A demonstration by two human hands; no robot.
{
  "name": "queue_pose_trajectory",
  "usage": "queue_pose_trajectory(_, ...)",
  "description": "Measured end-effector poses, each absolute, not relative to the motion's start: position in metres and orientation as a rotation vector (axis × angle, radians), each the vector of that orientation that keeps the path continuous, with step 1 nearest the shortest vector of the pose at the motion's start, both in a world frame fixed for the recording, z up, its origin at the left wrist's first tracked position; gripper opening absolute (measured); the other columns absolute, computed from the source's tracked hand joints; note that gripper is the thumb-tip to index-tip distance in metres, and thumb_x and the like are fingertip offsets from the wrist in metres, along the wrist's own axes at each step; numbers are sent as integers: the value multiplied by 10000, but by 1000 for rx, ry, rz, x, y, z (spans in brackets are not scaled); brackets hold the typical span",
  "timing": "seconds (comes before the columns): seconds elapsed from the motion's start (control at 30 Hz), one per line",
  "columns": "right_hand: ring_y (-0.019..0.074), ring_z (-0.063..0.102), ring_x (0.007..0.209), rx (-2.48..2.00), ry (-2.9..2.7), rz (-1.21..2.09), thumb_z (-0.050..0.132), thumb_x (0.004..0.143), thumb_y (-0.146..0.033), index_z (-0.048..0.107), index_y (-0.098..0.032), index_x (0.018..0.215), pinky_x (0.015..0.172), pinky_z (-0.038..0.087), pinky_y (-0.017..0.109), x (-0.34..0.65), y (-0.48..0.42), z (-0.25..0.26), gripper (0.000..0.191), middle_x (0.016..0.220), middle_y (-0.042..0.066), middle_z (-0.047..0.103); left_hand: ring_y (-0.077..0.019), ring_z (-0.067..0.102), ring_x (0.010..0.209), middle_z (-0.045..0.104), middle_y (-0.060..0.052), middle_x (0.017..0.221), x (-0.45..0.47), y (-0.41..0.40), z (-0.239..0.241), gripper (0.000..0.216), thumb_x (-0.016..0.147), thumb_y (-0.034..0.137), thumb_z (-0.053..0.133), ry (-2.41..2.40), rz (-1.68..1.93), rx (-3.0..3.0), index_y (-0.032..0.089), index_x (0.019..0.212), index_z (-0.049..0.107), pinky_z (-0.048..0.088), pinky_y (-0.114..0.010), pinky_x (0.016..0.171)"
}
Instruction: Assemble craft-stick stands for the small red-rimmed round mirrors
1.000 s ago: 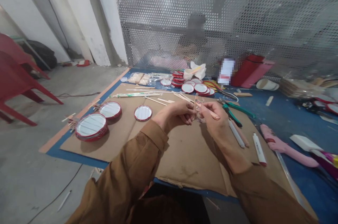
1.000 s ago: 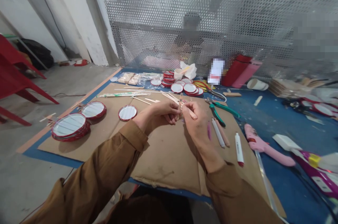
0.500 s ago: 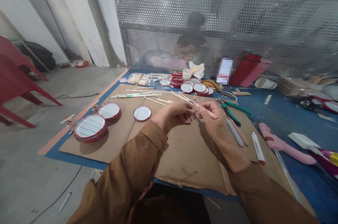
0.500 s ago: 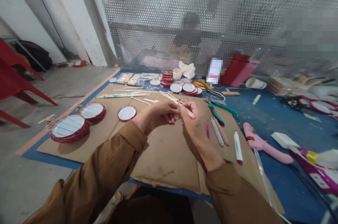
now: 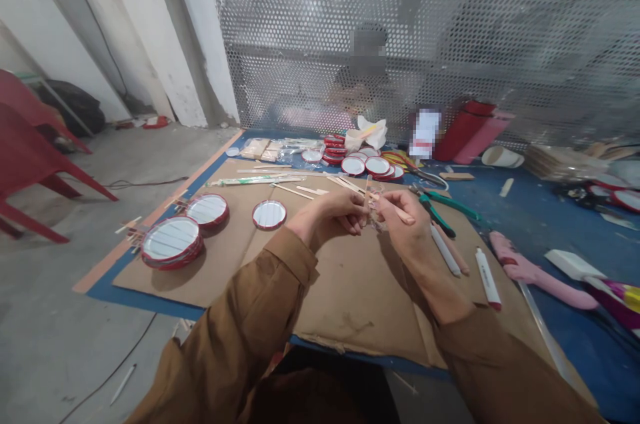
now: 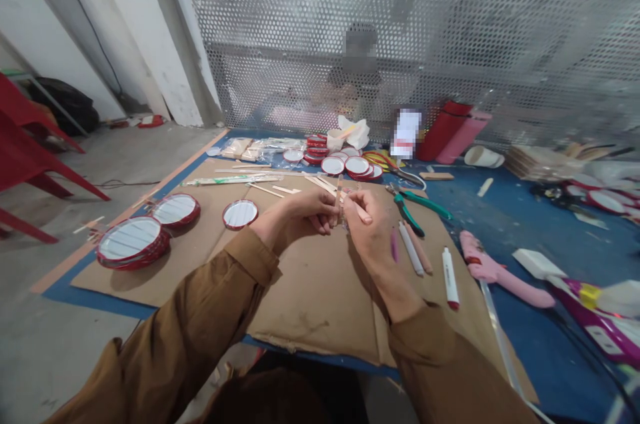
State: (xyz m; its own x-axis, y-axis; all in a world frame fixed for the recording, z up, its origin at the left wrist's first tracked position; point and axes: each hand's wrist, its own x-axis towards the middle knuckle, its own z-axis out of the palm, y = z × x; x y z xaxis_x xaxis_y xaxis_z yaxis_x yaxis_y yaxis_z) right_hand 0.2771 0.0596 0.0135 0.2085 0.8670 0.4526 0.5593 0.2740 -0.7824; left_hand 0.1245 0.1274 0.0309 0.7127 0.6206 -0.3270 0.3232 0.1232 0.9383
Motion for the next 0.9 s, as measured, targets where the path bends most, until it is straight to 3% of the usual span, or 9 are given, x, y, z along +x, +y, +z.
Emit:
queue_pose_trajectory(0.5,200,627,703,-1386,-1480,373,595,870,-505,646,-221,884,665,473,327,278,61,12,289,782,31,686,-117,655,525,636,1,587,125,131,25,138,933,156,600,817,274,1464,130,798,585,563,-230,575)
queue_pose_trajectory(0.9,198,623,673,-1416,-1480,362,606,855,-509,648,-218,855,644,464,325,277,59,16,294,747,25,683,-108,652,517,627,-4,575,124,129,30,187,961,93,498,828,256,1466,126,791,567,559,-222,577)
